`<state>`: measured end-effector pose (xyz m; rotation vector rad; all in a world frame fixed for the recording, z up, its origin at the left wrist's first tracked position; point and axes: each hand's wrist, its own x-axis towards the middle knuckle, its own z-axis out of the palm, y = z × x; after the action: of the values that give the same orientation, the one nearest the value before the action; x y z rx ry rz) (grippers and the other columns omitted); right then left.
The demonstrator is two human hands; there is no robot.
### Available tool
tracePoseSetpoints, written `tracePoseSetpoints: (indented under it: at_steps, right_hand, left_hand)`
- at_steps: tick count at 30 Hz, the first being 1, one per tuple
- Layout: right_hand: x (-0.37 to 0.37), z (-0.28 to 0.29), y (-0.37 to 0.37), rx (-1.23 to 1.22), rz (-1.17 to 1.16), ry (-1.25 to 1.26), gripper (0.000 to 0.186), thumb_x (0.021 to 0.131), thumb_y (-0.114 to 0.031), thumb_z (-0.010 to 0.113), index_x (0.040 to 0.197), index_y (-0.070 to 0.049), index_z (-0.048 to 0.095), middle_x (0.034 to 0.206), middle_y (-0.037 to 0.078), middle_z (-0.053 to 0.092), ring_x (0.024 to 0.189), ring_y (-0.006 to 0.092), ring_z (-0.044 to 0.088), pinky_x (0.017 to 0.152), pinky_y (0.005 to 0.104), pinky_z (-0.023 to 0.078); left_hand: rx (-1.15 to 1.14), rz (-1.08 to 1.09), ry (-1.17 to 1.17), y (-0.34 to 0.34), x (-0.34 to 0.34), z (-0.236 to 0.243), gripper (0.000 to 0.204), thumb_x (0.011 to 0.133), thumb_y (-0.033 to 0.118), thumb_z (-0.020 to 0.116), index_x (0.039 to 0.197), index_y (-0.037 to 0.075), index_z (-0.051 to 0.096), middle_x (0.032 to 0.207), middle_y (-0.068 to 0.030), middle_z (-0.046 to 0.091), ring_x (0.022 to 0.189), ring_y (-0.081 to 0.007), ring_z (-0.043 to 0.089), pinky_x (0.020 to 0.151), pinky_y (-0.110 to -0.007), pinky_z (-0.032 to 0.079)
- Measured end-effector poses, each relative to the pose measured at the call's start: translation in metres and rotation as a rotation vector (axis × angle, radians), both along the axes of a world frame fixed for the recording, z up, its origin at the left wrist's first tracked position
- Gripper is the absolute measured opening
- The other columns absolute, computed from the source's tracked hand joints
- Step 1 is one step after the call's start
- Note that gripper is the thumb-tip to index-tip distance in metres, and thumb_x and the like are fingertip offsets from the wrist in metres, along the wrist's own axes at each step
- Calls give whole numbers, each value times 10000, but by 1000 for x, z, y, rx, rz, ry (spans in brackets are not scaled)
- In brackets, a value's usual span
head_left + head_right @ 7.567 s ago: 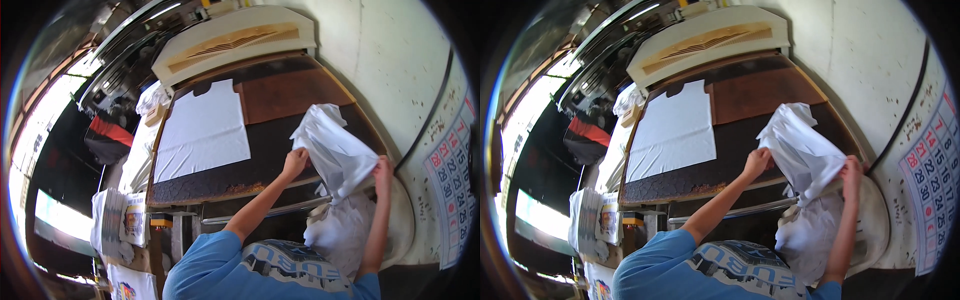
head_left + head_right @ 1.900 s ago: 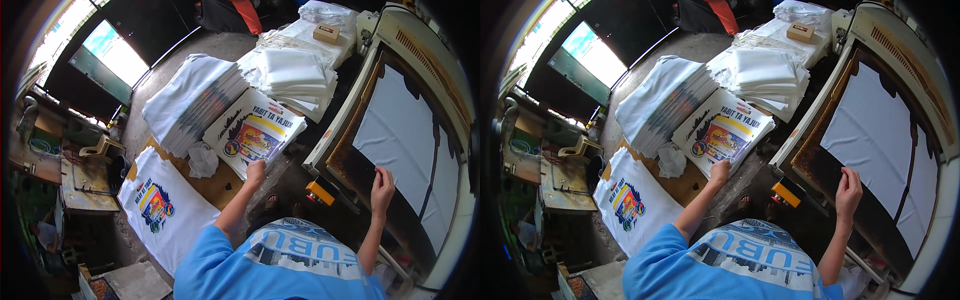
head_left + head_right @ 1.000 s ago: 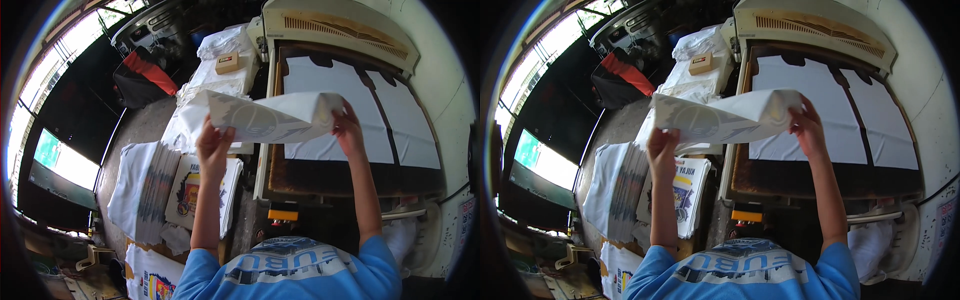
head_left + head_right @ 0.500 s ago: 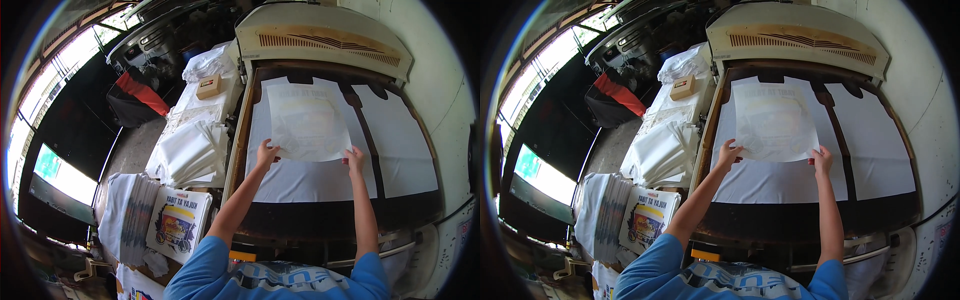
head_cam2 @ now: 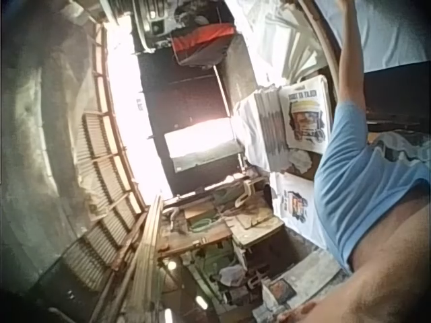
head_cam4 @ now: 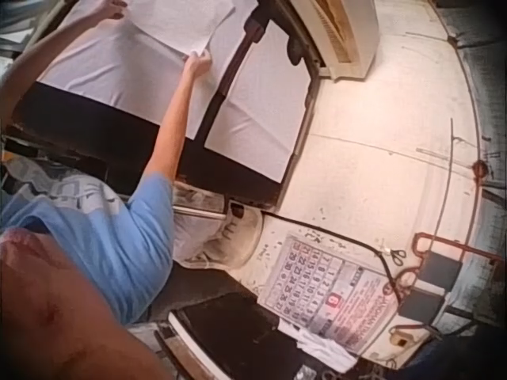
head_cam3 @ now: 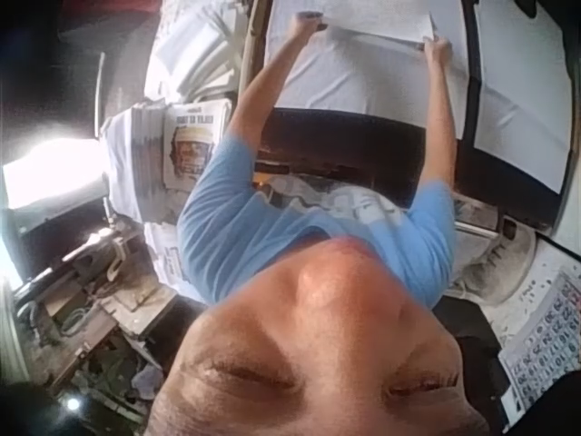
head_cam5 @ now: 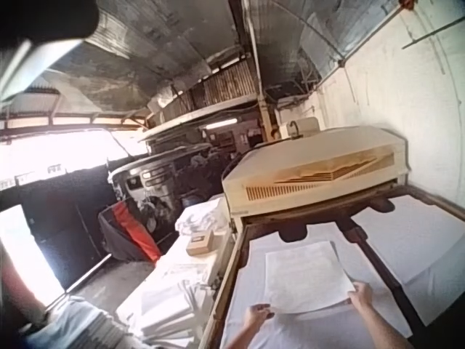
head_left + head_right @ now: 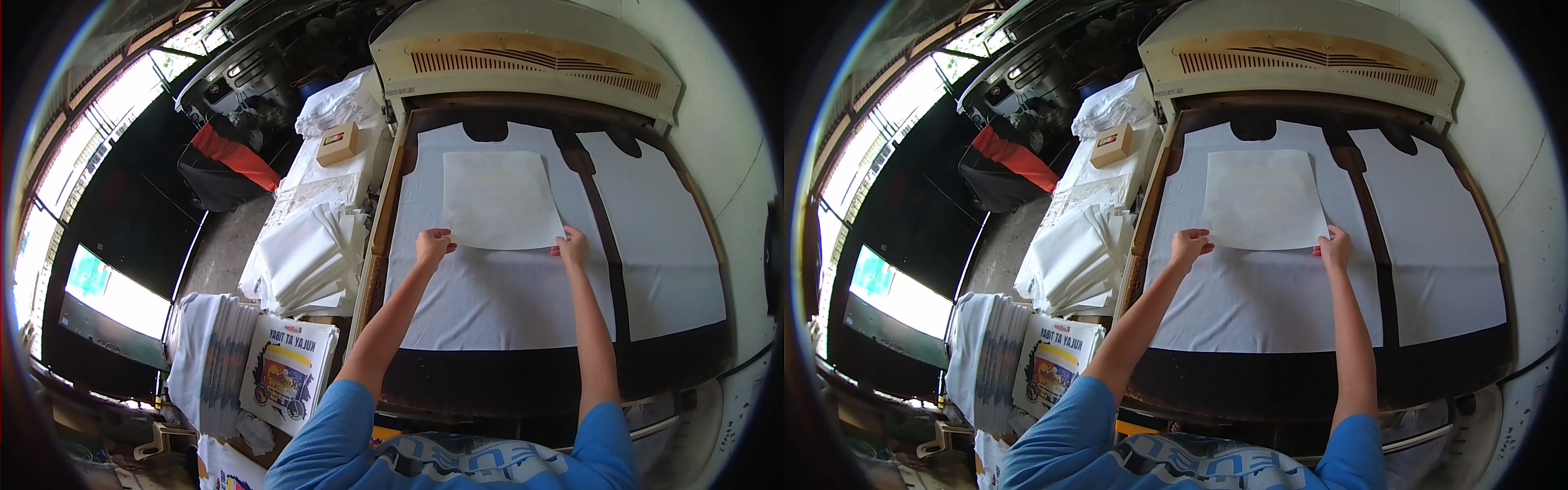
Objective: Operating a heat press machine to apply transfer prints to white t-shirts.
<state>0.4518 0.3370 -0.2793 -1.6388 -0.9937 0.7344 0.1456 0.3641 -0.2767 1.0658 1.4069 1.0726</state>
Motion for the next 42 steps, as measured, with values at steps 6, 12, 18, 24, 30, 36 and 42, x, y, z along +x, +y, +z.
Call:
tracePoseSetpoints:
  at_steps: [6, 12, 18, 24, 30, 36, 42]
  right_hand:
    - [0, -2, 4, 30, 1, -57, 359, 706, 34, 537, 1058, 88, 492, 703, 148, 576, 485, 191, 586, 413, 268, 485]
    - [-1, -9, 10, 69, -5, -173, 351, 703, 26, 540, 1049, 72, 502, 687, 149, 585, 444, 176, 572, 377, 261, 465]
    - [2, -5, -4, -4, -206, -749, 319, 686, -75, 597, 992, -2, 544, 870, 136, 541, 723, 248, 585, 624, 345, 467]
    - [26, 0, -34, 110, -155, -700, 310, 668, -77, 616, 969, -40, 556, 873, 107, 516, 788, 247, 528, 700, 341, 433]
    - [84, -32, -91, 245, -101, -442, 288, 715, -22, 549, 1002, -29, 567, 889, 69, 559, 781, 169, 509, 730, 293, 422]
    - [104, -17, -196, 67, -337, -631, 248, 748, -122, 539, 970, -26, 595, 890, 108, 591, 753, 199, 553, 662, 297, 445]
    - [30, 12, -242, 164, -230, -506, 225, 783, -92, 511, 991, -42, 580, 913, 84, 578, 802, 167, 540, 602, 270, 430]
  left_hand:
    - [21, -5, 12, 3, 1, -6, 260, 721, -60, 471, 963, -104, 553, 852, -162, 594, 667, -201, 620, 596, -252, 535]
    - [30, -10, 25, 5, 1, -8, 281, 701, -65, 450, 959, -102, 557, 858, -164, 591, 646, -198, 621, 573, -247, 532]
    - [46, -20, 176, -11, -1, 4, 250, 716, -4, 480, 941, -41, 584, 887, -147, 583, 599, -178, 606, 511, -258, 509]
    - [178, -60, 382, -75, -41, 18, 181, 749, 68, 520, 903, 18, 602, 896, -108, 555, 575, -149, 581, 471, -257, 466]
    - [347, 379, 658, -180, -157, 2, 176, 726, 10, 519, 880, 38, 601, 891, -109, 529, 628, -156, 564, 594, -257, 450]
    - [-61, 653, 1100, -327, -282, -87, 394, 709, 114, 580, 1081, 43, 473, 1063, -159, 491, 968, -281, 508, 804, -350, 411]
    - [-558, 451, 1338, -441, -306, -172, 587, 758, 196, 555, 1267, 44, 304, 1288, -238, 309, 1137, -334, 377, 878, -457, 360]
